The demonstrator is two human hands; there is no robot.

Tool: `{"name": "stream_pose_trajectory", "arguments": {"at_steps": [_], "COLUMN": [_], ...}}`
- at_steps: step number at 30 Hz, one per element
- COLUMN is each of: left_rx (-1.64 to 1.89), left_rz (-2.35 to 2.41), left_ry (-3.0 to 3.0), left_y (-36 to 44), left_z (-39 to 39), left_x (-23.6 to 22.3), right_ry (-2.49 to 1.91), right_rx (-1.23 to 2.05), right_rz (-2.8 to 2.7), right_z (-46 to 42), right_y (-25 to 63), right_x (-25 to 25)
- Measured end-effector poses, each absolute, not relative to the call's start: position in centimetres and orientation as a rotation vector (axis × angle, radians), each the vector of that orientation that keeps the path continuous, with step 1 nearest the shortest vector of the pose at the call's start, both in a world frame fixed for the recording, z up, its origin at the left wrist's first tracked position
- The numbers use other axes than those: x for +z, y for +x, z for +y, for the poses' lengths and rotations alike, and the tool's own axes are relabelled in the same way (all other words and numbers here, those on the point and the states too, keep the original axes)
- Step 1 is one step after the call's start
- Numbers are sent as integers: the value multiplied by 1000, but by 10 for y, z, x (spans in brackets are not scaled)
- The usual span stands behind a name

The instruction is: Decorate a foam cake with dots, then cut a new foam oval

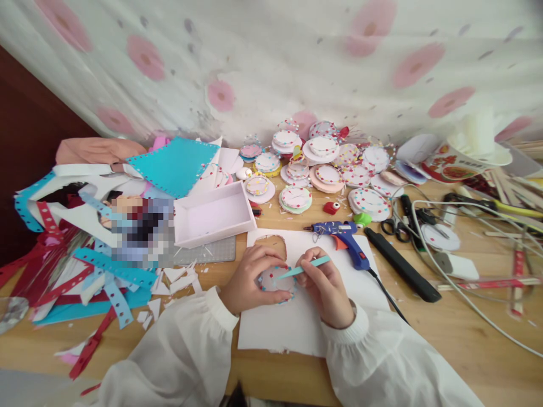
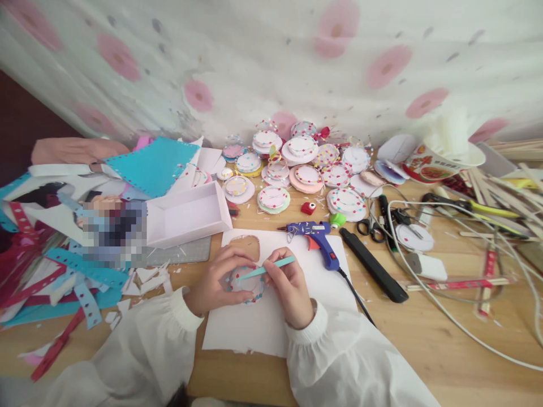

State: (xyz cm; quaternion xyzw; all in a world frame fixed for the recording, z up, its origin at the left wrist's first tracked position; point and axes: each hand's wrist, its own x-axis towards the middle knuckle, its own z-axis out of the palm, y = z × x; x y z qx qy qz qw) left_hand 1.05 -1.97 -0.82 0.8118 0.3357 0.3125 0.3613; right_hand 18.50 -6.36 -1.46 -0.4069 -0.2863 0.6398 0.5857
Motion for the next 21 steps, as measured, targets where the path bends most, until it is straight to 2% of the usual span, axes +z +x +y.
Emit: {"name": "stream_pose_trajectory", "arguments": {"at_steps": [12,21], "left_rx": [850,822], "left_rz": [872,878], "left_ry": [2143,2139], "left_y": [11,11], "left_z": [-19,-20], "left_x": [-10,-9], "right_ry": [-982,-1004], "right_rx": [1409,1138], "right_rz": [-726,-1189], "right_z": [-59,-63], "right_y": [195,203], "right_x": [-17,-6]}}
